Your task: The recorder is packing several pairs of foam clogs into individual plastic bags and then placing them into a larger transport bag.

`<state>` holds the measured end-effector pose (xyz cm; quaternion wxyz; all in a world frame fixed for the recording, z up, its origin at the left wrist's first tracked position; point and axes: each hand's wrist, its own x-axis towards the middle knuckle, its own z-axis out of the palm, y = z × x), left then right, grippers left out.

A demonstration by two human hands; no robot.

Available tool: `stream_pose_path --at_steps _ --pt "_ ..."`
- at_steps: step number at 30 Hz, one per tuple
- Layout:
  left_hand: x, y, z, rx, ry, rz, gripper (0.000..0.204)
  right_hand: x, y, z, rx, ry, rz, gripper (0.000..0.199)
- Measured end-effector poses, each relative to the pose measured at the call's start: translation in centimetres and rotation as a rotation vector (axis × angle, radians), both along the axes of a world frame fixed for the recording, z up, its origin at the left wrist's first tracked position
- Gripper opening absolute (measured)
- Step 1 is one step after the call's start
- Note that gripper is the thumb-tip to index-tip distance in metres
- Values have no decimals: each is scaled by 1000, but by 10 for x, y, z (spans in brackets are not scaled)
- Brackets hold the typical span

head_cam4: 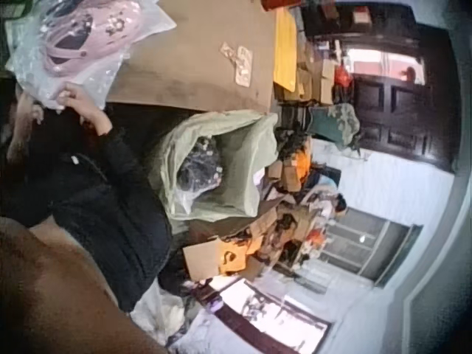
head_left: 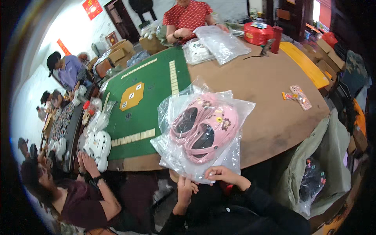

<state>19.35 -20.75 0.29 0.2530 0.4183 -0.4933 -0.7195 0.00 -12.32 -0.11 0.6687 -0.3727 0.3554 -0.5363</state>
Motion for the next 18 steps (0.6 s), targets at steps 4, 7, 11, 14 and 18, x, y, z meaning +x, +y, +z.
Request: stream_pose_path --at_steps 4,7,11,14,18 --pt "-3 18 -5 278 89 -456 32 -5 11 -2 65 46 28 17" --pt "-10 27 -17 277 129 -509 49 1 17 7 118 184 -19 16" --pt "-18 27 -17 418 411 -553 55 1 28 12 123 116 -171 21" --pt "-26 27 -2 335 412 -642 48 0 30 24 161 59 -236 24" --pt "-36 33 -1 166 30 -533 26 1 28 17 170 139 -205 20"
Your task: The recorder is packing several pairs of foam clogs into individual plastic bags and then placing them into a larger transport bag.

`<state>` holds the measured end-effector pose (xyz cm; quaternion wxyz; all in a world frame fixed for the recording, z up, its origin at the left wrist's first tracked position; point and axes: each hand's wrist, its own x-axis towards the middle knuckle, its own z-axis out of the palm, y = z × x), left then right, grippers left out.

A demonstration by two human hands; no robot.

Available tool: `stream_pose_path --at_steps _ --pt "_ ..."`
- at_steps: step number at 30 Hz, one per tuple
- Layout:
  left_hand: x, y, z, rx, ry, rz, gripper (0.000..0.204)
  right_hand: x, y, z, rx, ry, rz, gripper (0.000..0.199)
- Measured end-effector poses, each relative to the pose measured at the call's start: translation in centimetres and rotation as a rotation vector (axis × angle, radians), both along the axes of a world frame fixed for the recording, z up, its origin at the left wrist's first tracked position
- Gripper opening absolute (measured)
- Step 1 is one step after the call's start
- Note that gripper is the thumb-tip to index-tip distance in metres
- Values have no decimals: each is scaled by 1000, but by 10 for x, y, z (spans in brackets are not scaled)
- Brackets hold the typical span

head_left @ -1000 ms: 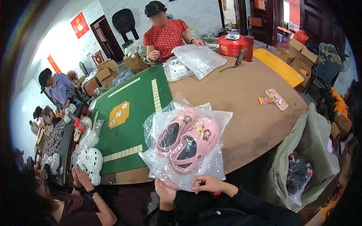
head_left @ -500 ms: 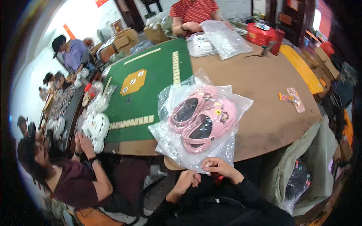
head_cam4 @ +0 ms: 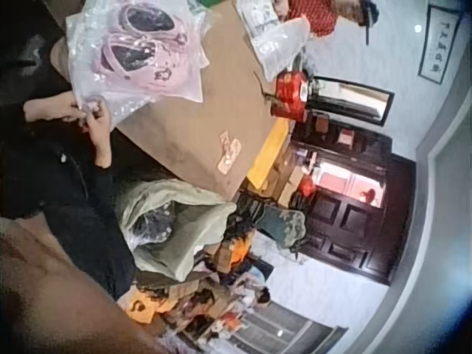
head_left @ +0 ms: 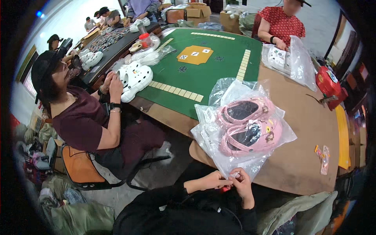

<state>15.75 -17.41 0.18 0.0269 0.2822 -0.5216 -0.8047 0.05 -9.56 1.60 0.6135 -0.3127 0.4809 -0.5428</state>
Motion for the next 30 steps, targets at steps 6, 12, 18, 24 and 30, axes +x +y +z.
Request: stream_pose_path --at_steps 6,12,18,24,30 --pt "1 -4 -3 158 139 -36 21 -2 2 -4 -30 -12 18 17" --pt "1 -1 -5 172 175 25 26 0 6 -13 -55 -85 -56 18" --pt "5 -7 -7 132 199 54 25 1 8 -12 -58 -126 -80 17" --pt "26 -19 -3 151 146 119 28 -6 11 -9 -17 -67 -6 16" --pt "141 -57 6 73 -253 -446 38 -16 3 17 -5 123 98 18"
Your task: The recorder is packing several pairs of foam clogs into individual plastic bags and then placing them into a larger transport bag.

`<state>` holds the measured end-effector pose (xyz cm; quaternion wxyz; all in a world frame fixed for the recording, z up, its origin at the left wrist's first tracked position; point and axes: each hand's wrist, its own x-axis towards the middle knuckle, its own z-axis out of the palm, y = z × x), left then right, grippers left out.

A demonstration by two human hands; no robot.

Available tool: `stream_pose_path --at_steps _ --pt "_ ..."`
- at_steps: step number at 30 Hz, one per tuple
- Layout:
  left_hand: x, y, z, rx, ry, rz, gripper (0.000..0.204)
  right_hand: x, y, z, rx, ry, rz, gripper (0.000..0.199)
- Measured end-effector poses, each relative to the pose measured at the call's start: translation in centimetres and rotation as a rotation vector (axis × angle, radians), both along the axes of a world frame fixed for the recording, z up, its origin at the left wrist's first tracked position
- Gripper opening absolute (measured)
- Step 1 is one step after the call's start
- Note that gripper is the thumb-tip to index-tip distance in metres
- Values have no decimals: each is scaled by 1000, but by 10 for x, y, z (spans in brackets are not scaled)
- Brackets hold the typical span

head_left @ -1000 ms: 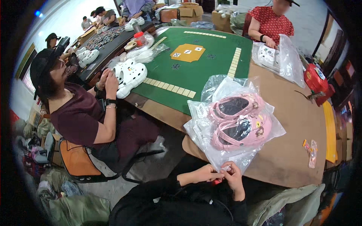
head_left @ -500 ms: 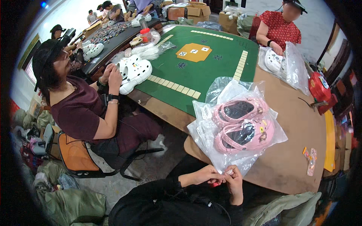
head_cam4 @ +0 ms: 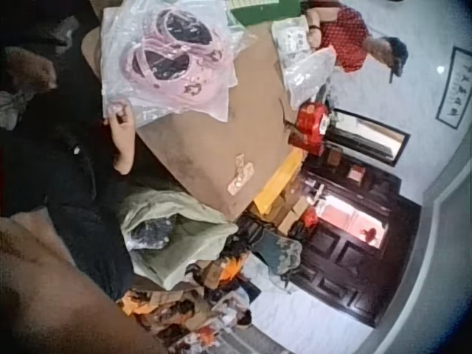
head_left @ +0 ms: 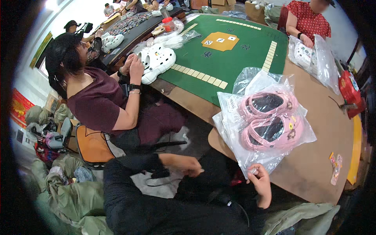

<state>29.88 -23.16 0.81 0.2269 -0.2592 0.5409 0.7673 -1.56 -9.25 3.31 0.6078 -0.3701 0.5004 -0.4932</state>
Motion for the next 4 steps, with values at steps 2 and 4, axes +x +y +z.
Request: stream_pose_path --at_steps 2,4 --pt "61 8 -17 -36 -192 -245 35 -12 -2 7 44 13 59 20" --pt "116 23 -3 85 -90 -408 31 -20 -12 19 40 139 189 22"
